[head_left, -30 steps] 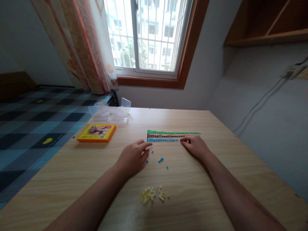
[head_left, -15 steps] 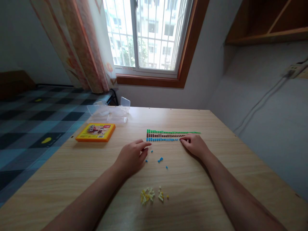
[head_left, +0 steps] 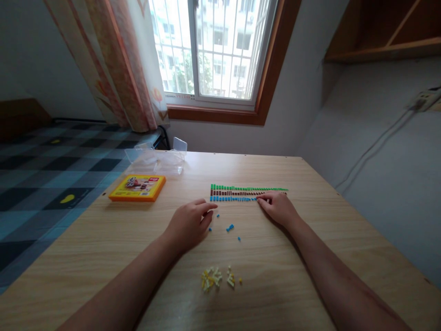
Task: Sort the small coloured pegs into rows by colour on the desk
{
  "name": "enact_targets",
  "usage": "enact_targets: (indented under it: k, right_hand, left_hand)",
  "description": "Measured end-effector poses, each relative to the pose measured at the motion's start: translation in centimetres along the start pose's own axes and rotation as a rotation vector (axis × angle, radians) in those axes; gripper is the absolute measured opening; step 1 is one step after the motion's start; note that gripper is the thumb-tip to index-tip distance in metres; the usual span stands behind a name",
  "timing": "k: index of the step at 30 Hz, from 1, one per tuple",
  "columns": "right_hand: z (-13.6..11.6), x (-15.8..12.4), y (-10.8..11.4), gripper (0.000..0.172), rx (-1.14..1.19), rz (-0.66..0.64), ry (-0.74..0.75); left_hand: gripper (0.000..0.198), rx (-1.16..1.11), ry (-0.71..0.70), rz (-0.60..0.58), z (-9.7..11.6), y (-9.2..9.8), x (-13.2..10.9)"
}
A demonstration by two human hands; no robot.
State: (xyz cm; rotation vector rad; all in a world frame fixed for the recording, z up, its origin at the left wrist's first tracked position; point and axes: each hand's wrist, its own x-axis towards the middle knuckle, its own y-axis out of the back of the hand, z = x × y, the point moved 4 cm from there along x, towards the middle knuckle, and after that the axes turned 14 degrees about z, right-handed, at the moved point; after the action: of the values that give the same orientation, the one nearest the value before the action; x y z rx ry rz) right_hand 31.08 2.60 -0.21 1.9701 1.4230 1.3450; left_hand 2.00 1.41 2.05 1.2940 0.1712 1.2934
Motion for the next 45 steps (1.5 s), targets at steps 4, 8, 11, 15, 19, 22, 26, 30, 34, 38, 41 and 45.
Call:
enact_targets:
  k: [4, 8, 11, 15, 19, 22, 26, 30, 34, 38, 41, 45]
  right_hand:
    - [-0.15, -0.01, 0.06, 0.024, 0.003, 0.004, 0.005]
    - [-0.17, -0.03, -0.10, 0.024, -0.030, -0.010, -0.003]
    - [-0.19, -0.04, -0.14, 0.025, -0.067, -0.002, -0.012]
    - [-0.25, -0.08, -0.03, 0.024, -0.050, 0.029, -0.019]
    - [-0.20, -0.13, -0.08, 0.023, -0.013, 0.026, -0.012]
    - [-0.10, -0.15, -0.19, 0.024, -0.033, 0.011, -0.012]
    - [-0.16, -0.14, -0.20, 0.025, -0.039, 0.009, -0.016]
    - [-0.17, -0.15, -0.12, 0.025, -0.010, 0.028, -0.033]
    - [0.15, -0.13, -0.12, 0.025, 0.000, 0.039, -0.058]
    - [0.29, -0.11, -0.22, 0.025, -0.022, 0.027, -0.059]
    - [0.19, -0.15, -0.26, 0.026, -0.044, 0.013, -0.067]
    - [0.06, -0.24, -0.19, 0.025, -0.051, 0.015, -0.081]
  left_hand:
    - [0.028, -0.001, 0.002, -0.008, 0.11, 0.05, 0.05]
    - [0.028, -0.002, 0.015, -0.019, 0.28, 0.17, 0.10]
    - [0.027, 0.003, 0.016, -0.021, 0.31, 0.18, 0.09]
    - [0.027, -0.002, 0.007, -0.019, 0.25, 0.10, 0.05]
    - [0.027, 0.004, 0.003, -0.008, 0.22, 0.10, 0.04]
    - [0.027, 0.005, 0.006, -0.012, 0.27, 0.11, 0.06]
    - [0.028, 0.002, 0.014, -0.019, 0.29, 0.11, 0.08]
    - [0.028, -0.002, 0.020, -0.022, 0.28, 0.09, 0.04]
    - [0.028, 0.011, 0.029, -0.035, 0.15, -0.04, 0.02]
    - [0.027, 0.026, 0.032, -0.049, -0.05, -0.24, 0.03]
    - [0.027, 0.031, 0.041, -0.057, -0.11, -0.30, 0.06]
    - [0.028, 0.042, 0.046, -0.063, -0.09, -0.32, 0.05]
